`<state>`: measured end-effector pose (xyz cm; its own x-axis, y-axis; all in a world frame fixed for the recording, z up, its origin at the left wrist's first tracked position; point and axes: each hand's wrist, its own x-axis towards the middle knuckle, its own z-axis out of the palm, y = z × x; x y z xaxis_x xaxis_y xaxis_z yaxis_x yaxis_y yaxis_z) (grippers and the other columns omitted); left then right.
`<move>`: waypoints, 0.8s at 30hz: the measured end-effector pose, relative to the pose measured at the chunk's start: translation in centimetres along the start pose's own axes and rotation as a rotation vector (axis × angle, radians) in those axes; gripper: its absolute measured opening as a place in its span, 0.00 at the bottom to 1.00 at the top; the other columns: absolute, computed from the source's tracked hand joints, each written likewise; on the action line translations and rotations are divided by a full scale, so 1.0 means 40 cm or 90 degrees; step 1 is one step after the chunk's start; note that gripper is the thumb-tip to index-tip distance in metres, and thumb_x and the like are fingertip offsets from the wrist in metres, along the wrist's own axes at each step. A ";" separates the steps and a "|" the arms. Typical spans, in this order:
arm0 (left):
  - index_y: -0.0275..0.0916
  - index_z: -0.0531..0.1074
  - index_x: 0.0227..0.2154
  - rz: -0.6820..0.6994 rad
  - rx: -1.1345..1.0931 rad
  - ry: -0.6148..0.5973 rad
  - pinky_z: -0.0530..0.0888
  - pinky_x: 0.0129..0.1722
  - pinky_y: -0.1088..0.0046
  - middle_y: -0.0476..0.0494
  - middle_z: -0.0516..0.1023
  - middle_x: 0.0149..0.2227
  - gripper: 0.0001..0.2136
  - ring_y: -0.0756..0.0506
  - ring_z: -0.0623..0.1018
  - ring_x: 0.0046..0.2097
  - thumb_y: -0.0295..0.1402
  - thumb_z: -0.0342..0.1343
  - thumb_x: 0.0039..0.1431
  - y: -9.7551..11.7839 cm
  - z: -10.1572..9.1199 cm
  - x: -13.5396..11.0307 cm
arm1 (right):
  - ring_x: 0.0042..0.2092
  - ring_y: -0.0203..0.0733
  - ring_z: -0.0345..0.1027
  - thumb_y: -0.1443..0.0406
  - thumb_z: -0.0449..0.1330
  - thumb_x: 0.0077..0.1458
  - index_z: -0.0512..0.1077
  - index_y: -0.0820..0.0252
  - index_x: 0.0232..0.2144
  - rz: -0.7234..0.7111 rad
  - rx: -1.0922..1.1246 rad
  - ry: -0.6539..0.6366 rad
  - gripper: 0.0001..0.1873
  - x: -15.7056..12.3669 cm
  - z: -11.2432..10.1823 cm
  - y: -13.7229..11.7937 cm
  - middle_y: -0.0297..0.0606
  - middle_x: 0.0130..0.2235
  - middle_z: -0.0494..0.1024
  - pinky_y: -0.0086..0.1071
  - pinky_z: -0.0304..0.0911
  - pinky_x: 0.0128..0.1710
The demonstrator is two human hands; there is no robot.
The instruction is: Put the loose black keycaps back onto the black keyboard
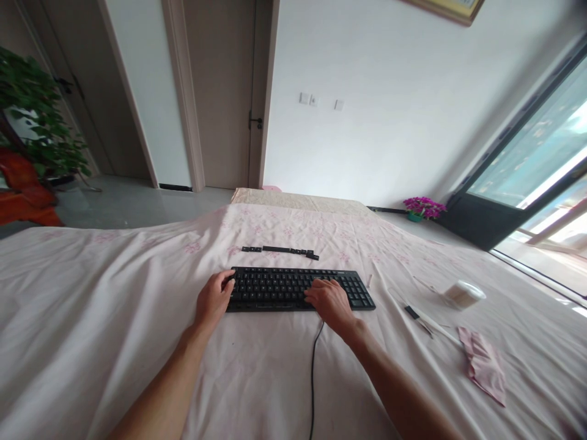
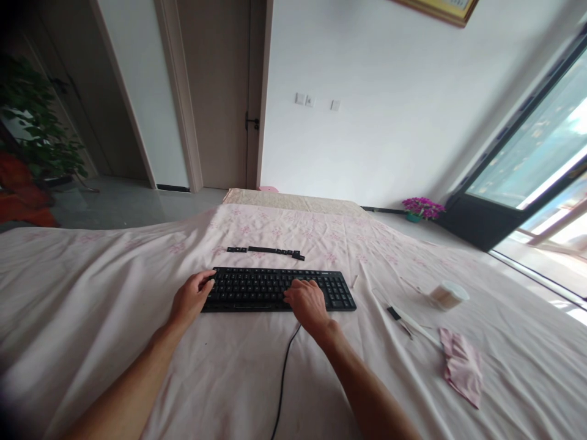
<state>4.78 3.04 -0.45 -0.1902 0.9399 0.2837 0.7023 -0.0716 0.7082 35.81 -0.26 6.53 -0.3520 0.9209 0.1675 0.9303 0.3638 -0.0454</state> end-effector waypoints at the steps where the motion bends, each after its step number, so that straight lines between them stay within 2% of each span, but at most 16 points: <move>1: 0.43 0.71 0.47 0.000 0.000 0.001 0.71 0.46 0.70 0.45 0.76 0.48 0.15 0.45 0.76 0.47 0.36 0.48 0.59 0.001 -0.001 0.000 | 0.36 0.37 0.64 0.61 0.53 0.62 0.78 0.52 0.32 -0.004 -0.009 0.005 0.13 -0.007 0.004 -0.003 0.34 0.32 0.73 0.33 0.47 0.37; 4: 0.43 0.71 0.47 0.002 -0.001 0.003 0.71 0.46 0.69 0.45 0.76 0.48 0.15 0.45 0.76 0.47 0.36 0.48 0.59 0.005 -0.002 -0.002 | 0.37 0.38 0.61 0.64 0.49 0.64 0.76 0.51 0.38 -0.009 -0.035 0.029 0.15 -0.034 0.012 -0.012 0.36 0.32 0.71 0.33 0.46 0.36; 8: 0.43 0.71 0.47 0.000 0.005 0.004 0.71 0.46 0.70 0.45 0.76 0.48 0.15 0.45 0.76 0.46 0.36 0.48 0.59 0.004 0.000 -0.003 | 0.38 0.40 0.58 0.69 0.50 0.62 0.72 0.48 0.47 -0.005 -0.061 0.044 0.17 -0.062 0.014 -0.027 0.37 0.35 0.70 0.34 0.45 0.36; 14: 0.44 0.71 0.48 -0.002 0.000 -0.001 0.71 0.46 0.70 0.46 0.76 0.47 0.15 0.46 0.76 0.46 0.36 0.48 0.59 -0.002 0.003 0.000 | 0.38 0.40 0.58 0.70 0.51 0.60 0.75 0.51 0.42 -0.006 -0.042 0.039 0.15 -0.068 0.009 -0.032 0.37 0.34 0.70 0.34 0.46 0.36; 18: 0.44 0.71 0.48 0.000 -0.002 -0.001 0.71 0.46 0.70 0.46 0.76 0.47 0.15 0.45 0.75 0.47 0.36 0.47 0.59 -0.001 0.002 0.001 | 0.39 0.39 0.62 0.68 0.51 0.60 0.78 0.49 0.38 -0.014 0.042 0.021 0.16 -0.020 0.003 0.017 0.36 0.34 0.73 0.32 0.51 0.39; 20: 0.44 0.71 0.48 -0.002 -0.005 -0.004 0.71 0.46 0.70 0.46 0.76 0.47 0.16 0.45 0.75 0.47 0.36 0.47 0.59 0.000 0.002 0.001 | 0.41 0.38 0.65 0.67 0.51 0.59 0.77 0.48 0.41 0.033 0.095 0.036 0.16 0.027 0.003 0.062 0.34 0.38 0.75 0.29 0.54 0.41; 24: 0.43 0.71 0.47 -0.005 -0.009 -0.008 0.71 0.45 0.70 0.46 0.76 0.48 0.16 0.45 0.76 0.47 0.37 0.47 0.59 0.003 0.001 0.000 | 0.46 0.41 0.68 0.63 0.50 0.59 0.75 0.50 0.46 0.249 0.088 0.087 0.17 0.139 0.016 0.156 0.36 0.46 0.76 0.29 0.57 0.41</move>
<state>4.89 3.06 -0.40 -0.1865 0.9446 0.2702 0.6916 -0.0692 0.7190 39.59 7.22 6.53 0.0494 0.9695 0.2402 0.9652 0.0155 -0.2611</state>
